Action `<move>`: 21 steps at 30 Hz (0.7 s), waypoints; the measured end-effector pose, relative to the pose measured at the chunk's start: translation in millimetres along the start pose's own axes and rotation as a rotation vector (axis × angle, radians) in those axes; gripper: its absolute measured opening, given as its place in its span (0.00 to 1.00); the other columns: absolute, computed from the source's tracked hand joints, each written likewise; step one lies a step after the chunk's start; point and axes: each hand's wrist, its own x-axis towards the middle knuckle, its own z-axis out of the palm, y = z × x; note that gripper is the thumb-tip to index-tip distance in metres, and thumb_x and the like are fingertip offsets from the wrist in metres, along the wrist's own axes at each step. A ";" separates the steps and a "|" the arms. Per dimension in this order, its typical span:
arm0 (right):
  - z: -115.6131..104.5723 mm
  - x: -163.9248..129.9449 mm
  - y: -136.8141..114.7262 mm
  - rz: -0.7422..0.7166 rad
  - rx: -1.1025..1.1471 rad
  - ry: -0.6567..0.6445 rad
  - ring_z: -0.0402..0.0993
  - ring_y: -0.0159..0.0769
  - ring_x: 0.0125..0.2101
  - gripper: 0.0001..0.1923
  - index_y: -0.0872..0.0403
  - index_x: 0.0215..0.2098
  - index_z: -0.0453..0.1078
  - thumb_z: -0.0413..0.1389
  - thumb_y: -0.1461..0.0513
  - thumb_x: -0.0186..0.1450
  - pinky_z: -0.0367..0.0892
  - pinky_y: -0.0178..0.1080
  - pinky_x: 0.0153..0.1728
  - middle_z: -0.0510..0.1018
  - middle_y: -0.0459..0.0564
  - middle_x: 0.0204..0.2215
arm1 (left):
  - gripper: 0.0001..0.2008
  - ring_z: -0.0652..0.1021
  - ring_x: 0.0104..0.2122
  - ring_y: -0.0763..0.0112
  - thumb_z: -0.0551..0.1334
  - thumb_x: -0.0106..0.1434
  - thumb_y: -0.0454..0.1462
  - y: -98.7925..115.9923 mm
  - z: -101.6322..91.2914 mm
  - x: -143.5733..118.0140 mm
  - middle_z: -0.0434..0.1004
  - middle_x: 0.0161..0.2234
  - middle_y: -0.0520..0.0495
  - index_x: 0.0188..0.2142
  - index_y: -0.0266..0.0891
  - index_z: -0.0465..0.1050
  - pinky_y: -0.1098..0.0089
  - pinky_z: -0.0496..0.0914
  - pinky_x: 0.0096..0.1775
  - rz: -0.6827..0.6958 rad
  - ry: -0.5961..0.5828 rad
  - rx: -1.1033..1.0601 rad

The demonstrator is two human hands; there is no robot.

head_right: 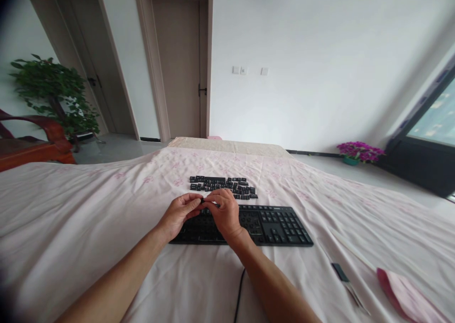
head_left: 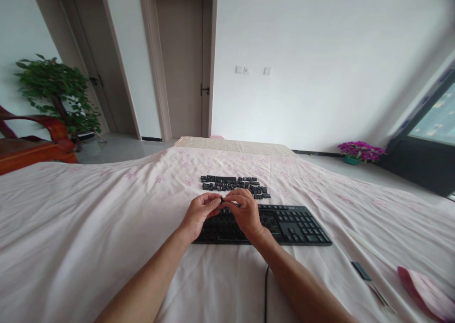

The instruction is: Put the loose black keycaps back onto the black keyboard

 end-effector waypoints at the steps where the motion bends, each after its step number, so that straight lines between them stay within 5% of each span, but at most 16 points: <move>1: 1.0 -0.6 -1.7 -0.008 0.025 0.013 0.72 0.37 0.37 0.01 0.47 0.31 0.78 0.63 0.61 0.60 0.66 0.43 0.43 0.78 0.48 0.32 | 0.15 0.81 0.34 0.71 0.73 0.50 0.40 -1.1 -0.9 0.3 0.80 0.33 0.48 0.36 0.37 0.76 0.75 0.72 0.35 -0.019 0.001 -0.045; 7: 6.1 -3.1 -8.6 0.095 0.252 0.104 0.70 0.34 0.32 0.03 0.50 0.28 0.76 0.65 0.61 0.57 0.67 0.38 0.35 0.74 0.45 0.29 | 0.16 0.81 0.32 0.73 0.74 0.49 0.36 -2.5 -2.3 0.4 0.79 0.31 0.51 0.36 0.37 0.74 0.75 0.74 0.35 -0.050 -0.054 -0.191; 10: 6.2 -4.0 -9.1 0.156 0.284 0.095 0.69 0.32 0.30 0.08 0.49 0.34 0.77 0.66 0.61 0.55 0.67 0.36 0.32 0.72 0.44 0.30 | 0.15 0.81 0.32 0.73 0.74 0.49 0.36 -2.4 -1.9 -0.5 0.79 0.32 0.51 0.35 0.37 0.73 0.74 0.74 0.36 -0.046 -0.090 -0.209; 21: 5.5 -7.3 -9.6 0.100 0.349 0.131 0.68 0.33 0.30 0.05 0.48 0.31 0.78 0.66 0.58 0.56 0.66 0.37 0.32 0.71 0.44 0.27 | 0.16 0.81 0.32 0.71 0.74 0.49 0.40 -2.3 0.3 -2.9 0.79 0.31 0.51 0.33 0.38 0.71 0.72 0.75 0.37 -0.092 -0.136 -0.211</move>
